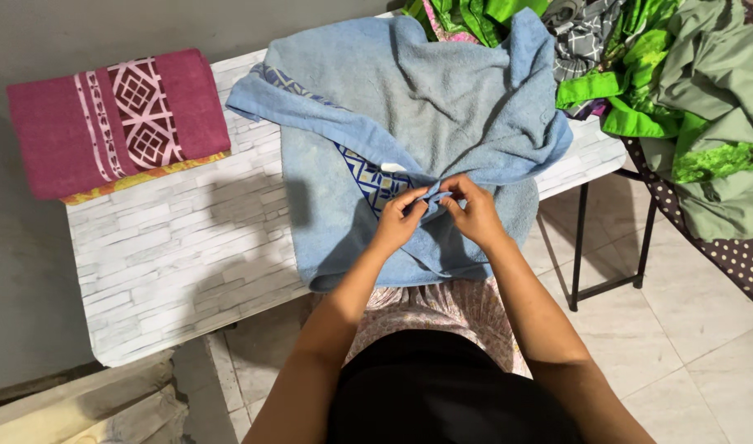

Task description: The person folds a maroon towel on a white table, aligning edges and making multiple folds to create a compact stack. They then fold a light blue towel using the same method and place it beside the maroon one.

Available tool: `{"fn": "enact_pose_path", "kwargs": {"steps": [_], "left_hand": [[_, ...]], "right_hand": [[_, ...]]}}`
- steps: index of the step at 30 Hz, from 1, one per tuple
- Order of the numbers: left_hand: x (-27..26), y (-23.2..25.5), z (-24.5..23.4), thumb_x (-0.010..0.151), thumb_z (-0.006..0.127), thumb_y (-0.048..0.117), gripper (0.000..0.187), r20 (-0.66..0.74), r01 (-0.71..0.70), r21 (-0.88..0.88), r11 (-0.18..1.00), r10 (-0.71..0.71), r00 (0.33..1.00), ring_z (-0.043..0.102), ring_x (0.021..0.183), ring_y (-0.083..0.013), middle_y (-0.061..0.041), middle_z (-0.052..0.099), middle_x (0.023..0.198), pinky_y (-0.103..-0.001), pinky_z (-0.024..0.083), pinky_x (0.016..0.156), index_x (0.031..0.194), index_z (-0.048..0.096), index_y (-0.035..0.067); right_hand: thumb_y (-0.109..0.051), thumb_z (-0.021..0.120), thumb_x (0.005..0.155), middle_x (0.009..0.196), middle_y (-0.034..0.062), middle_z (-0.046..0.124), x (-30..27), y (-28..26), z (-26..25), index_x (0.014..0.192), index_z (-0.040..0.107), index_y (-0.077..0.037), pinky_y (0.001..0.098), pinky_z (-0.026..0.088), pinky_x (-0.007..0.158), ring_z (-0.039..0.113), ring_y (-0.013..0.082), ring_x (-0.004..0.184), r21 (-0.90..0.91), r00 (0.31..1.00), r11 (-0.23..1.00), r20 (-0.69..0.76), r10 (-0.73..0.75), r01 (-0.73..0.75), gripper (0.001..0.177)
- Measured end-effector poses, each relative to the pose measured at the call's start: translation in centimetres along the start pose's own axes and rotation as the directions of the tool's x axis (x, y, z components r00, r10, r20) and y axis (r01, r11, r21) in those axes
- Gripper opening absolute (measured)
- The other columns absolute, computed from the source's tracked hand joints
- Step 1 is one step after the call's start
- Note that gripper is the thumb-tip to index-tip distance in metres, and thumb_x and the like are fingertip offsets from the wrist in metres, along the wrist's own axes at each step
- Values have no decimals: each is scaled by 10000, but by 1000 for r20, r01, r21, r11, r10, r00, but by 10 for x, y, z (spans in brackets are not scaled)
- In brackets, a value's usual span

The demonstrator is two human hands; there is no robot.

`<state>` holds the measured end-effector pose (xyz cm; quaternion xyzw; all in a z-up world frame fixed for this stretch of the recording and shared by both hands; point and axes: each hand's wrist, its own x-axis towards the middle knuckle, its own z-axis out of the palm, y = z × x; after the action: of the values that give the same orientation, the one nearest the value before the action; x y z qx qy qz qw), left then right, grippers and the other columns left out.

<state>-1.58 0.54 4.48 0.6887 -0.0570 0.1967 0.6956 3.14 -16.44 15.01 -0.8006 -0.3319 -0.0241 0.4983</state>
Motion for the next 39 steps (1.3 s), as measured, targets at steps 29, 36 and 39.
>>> {"fn": "enact_pose_path", "kwargs": {"steps": [29,36,39], "left_hand": [[37,74,-95,756,586,-105,619,-236,288,726,625,-167,957,593,1272,-368,-144,584,1432,-436,505,1015,1318,607,152],[68,109,-110,851,742,195,677,-187,513,765,389,-628,755,565,1281,-354,-184,528,1427,-433,493,991,1408,362,127],[67,84,-113,983,634,364,769,-233,859,439,264,-890,392,723,1186,-385,-256,638,1377,-421,585,876,1528,223,12]], "right_hand": [[133,618,1050,920,39,653,71,186,-295,1032,609,-66,258,389,561,513,97,672,279,550,937,-826,122,211,200],[71,628,1095,1044,93,765,55,183,-348,1148,655,9,296,565,663,725,153,809,296,438,907,-887,144,301,86],[59,617,1093,990,80,746,48,179,-350,1112,645,-1,270,519,613,698,135,764,332,434,904,-880,194,268,69]]}}
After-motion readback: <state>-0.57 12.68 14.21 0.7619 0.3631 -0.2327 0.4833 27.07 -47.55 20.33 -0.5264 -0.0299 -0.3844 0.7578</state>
